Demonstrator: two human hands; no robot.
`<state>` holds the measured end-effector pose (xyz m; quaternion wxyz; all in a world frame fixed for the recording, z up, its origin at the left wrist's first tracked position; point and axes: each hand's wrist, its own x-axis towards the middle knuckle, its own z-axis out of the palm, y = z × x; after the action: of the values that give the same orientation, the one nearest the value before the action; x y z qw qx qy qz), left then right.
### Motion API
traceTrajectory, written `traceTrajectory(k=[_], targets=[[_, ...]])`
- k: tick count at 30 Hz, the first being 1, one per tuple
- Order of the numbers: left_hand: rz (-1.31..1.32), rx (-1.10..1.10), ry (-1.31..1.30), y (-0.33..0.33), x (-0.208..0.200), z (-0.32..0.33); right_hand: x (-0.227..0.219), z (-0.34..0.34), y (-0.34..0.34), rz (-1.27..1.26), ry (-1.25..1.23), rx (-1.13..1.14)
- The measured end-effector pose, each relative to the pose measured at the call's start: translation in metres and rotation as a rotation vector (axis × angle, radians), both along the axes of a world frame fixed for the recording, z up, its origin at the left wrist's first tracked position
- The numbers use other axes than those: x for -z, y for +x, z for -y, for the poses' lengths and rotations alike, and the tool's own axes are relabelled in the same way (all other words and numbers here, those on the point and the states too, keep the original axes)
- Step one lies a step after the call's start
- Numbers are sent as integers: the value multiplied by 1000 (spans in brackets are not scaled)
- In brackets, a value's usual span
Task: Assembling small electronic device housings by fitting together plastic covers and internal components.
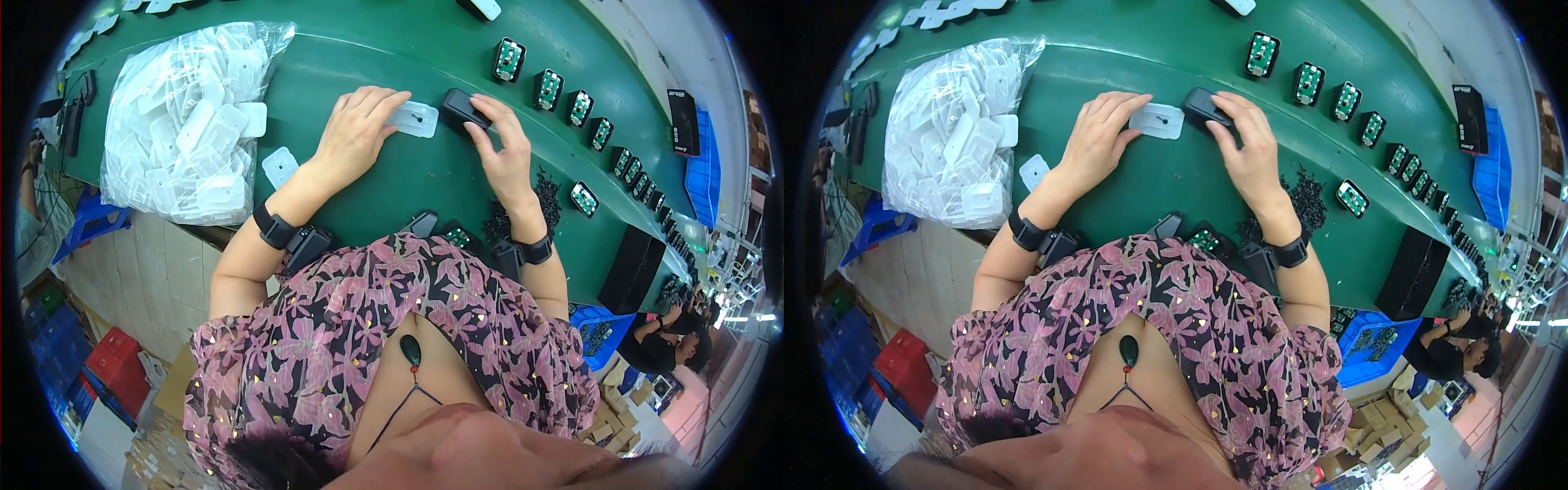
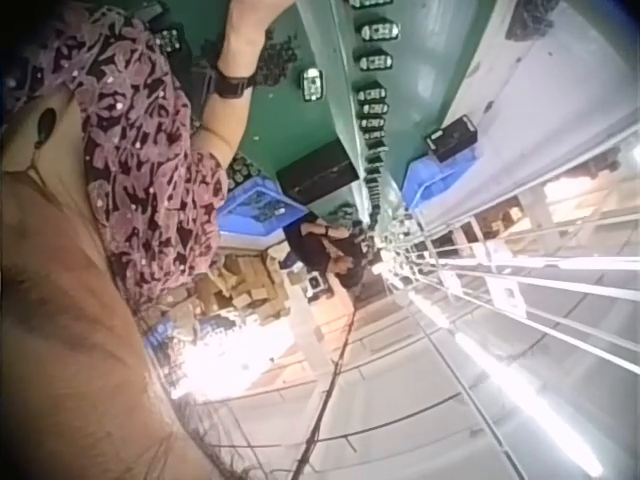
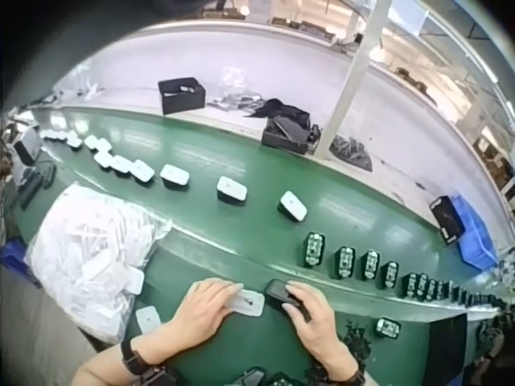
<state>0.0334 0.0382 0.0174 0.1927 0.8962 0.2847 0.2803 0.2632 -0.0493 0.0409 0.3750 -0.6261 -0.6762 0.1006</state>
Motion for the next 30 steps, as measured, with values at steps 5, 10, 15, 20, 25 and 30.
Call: traceTrajectory(k=[5,10,15,20,25,30], targets=[[133,-26,-88,-6,2,1,-9,-16,-26,5,34,-193],[96,-6,-73,-11,9,1,-2,-23,-37,25,-31,-270],[43,-11,-68,-13,10,1,6,-23,-37,93,2,-261],[-17,-20,-1,-12,8,6,11,-23,-37,148,67,-281],[-146,-108,219,1,6,12,3,-32,-28,61,10,-317],[-15,-141,5,14,5,-7,-3,-44,-25,-796,-371,-154]])
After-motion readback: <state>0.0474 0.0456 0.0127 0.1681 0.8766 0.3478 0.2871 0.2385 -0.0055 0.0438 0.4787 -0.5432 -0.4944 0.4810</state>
